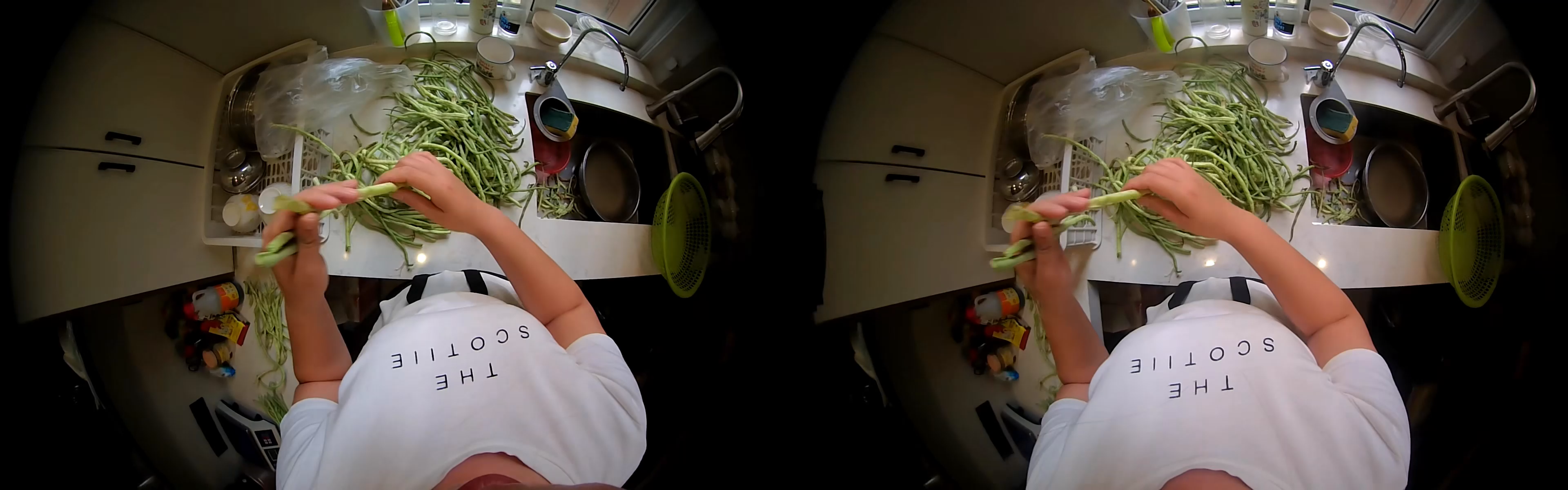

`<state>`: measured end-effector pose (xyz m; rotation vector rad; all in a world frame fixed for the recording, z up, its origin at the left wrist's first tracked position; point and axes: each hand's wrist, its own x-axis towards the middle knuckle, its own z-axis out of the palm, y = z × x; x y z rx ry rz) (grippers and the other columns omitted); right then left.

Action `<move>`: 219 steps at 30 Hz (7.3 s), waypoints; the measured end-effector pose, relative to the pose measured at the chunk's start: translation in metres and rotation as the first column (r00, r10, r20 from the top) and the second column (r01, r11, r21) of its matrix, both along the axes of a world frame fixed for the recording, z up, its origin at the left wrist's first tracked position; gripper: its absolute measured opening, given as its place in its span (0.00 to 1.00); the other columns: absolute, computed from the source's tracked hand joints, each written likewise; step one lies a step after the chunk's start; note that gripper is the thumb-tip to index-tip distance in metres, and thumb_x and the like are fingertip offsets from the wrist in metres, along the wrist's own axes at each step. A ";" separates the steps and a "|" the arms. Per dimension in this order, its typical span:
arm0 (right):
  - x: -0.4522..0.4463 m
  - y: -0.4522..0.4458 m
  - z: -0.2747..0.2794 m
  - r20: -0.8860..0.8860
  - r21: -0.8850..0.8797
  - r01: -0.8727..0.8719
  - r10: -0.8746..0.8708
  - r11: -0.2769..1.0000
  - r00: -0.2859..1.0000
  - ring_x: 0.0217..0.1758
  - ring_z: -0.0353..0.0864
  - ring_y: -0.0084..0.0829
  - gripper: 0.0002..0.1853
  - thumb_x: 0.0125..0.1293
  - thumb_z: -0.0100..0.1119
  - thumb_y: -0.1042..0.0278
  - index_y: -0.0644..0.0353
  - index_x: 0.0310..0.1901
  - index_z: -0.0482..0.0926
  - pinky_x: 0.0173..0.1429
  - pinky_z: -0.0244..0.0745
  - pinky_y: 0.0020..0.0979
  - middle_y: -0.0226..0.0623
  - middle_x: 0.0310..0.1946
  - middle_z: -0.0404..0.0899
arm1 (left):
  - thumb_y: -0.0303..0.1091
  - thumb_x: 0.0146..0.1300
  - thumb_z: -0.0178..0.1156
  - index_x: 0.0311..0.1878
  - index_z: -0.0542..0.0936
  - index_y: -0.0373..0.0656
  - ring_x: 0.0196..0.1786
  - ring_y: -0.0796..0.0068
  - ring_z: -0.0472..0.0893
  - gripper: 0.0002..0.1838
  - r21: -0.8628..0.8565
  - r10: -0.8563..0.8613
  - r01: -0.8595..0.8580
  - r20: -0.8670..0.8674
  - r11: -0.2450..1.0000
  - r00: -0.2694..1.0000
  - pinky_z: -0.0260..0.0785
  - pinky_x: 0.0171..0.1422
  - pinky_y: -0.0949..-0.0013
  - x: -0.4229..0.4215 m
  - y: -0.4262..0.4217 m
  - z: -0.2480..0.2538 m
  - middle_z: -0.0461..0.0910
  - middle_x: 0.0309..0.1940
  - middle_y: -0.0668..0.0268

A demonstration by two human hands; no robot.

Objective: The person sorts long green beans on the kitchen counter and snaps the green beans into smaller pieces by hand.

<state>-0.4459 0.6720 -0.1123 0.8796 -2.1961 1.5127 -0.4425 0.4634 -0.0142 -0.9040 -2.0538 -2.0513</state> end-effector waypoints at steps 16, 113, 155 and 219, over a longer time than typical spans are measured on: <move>-0.056 -0.011 -0.047 0.137 -0.059 0.105 -0.096 0.993 0.986 0.40 0.78 0.38 0.07 0.64 0.63 0.70 0.61 0.43 0.80 0.45 0.72 0.37 0.39 0.35 0.78 | 0.46 0.79 0.44 0.53 0.73 0.40 0.55 0.65 0.80 0.18 0.303 0.748 -0.704 -0.048 0.643 0.662 0.77 0.59 0.61 0.008 -0.137 0.051 0.80 0.48 0.59; 0.098 0.069 0.007 0.801 -0.484 0.155 0.365 0.861 0.475 0.32 0.73 0.21 0.23 0.79 0.43 0.55 0.66 0.50 0.83 0.42 0.70 0.24 0.28 0.27 0.76 | 0.26 0.55 0.64 0.41 0.85 0.41 0.38 0.60 0.82 0.10 -0.631 -0.298 0.091 -0.231 0.771 0.926 0.74 0.38 0.63 0.005 0.059 -0.069 0.82 0.36 0.63; 0.085 0.065 0.005 0.609 -0.672 0.569 -0.084 0.474 0.789 0.28 0.66 0.20 0.12 0.76 0.45 0.58 0.57 0.38 0.70 0.34 0.66 0.25 0.28 0.27 0.68 | 0.17 0.48 0.67 0.41 0.83 0.37 0.33 0.66 0.81 0.14 -0.478 -0.010 -0.178 -0.366 0.860 0.931 0.73 0.34 0.69 0.021 0.065 -0.082 0.82 0.37 0.61; 0.081 0.155 -0.050 0.385 -0.879 0.426 0.212 -0.213 0.899 0.27 0.62 0.20 0.06 0.71 0.51 0.72 0.57 0.33 0.69 0.42 0.68 0.28 0.25 0.23 0.60 | 0.45 0.76 0.53 0.43 0.75 0.39 0.26 0.82 0.65 0.16 0.388 0.687 -0.748 0.312 0.539 0.656 0.53 0.25 0.80 -0.020 -0.045 -0.028 0.80 0.42 0.60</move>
